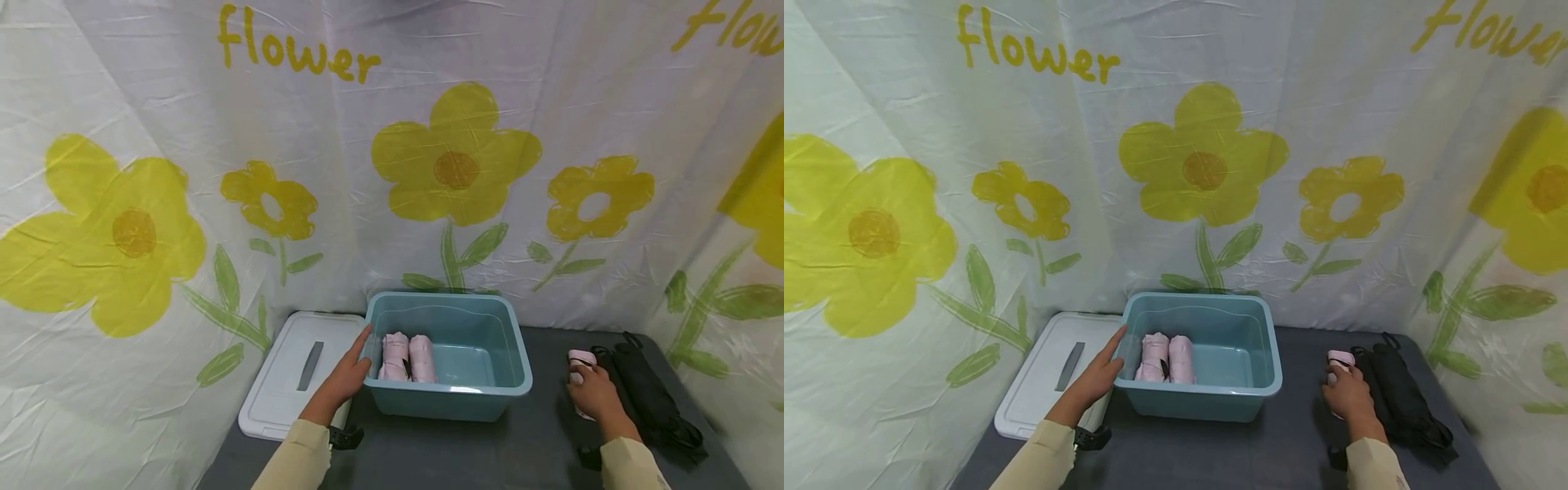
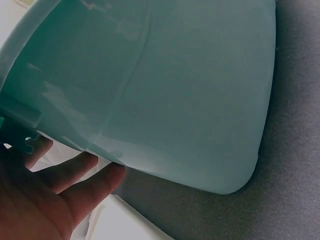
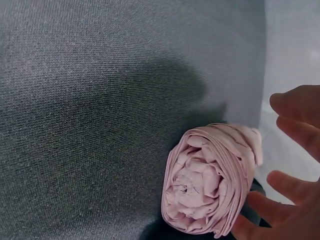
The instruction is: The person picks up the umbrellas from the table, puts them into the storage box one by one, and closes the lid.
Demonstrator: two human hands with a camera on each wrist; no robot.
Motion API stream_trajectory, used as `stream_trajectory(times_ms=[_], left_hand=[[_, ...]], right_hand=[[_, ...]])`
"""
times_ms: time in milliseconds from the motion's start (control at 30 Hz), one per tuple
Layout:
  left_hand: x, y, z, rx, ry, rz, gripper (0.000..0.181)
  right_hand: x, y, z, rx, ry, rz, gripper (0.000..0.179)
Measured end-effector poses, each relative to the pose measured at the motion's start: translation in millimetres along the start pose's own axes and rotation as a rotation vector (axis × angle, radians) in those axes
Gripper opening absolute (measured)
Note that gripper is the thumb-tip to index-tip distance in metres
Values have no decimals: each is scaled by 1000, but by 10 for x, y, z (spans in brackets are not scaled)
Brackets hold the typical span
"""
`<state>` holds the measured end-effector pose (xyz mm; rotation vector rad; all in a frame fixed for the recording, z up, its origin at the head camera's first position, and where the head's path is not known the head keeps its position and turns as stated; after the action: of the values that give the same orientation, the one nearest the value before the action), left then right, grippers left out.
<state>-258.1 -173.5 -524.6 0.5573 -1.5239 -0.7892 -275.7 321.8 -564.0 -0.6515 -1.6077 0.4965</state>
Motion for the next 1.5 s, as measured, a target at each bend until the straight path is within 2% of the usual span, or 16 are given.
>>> stream_trajectory(times_ms=[167, 300, 600, 867, 967, 1100, 1233, 1367, 1500], left_hand=[[15, 41, -19, 3, 0, 2, 67], [22, 59, -22, 6, 2, -9, 66], [-3, 45, -26, 6, 4, -10, 67], [0, 63, -29, 12, 7, -8, 67], [4, 50, -27, 13, 4, 0, 67], [3, 33, -26, 17, 2, 11, 66], [7, 38, -25, 16, 1, 4, 67], [9, 36, -26, 15, -1, -2, 67], [6, 22, -13, 13, -1, -2, 67]], right_hand=[[-11, 10, 44, -34, -43, -7, 49], [-27, -4, 82, -95, -69, -12, 50], [-171, 14, 129, -191, -45, -74, 48], [-265, -47, 107, -272, -62, -24, 43], [-275, -48, 70, -225, -63, -54, 42], [-259, -27, 2, -113, -68, -85, 41], [-239, 0, -39, -67, -60, -84, 42], [-217, 29, -80, -40, -49, -48, 43], [-158, 3, -129, 25, -31, 7, 44]])
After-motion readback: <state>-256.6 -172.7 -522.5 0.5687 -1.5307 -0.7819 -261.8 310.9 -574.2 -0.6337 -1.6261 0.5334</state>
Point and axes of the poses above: each hand's wrist, its own z-axis towards the middle knuckle, its own x-axis out of the back of the hand, y = z × x, the point moved 2 cm from there along z, towards the middle knuckle, and after that the axes turned 14 degrees about z, right-handed, at the moved point
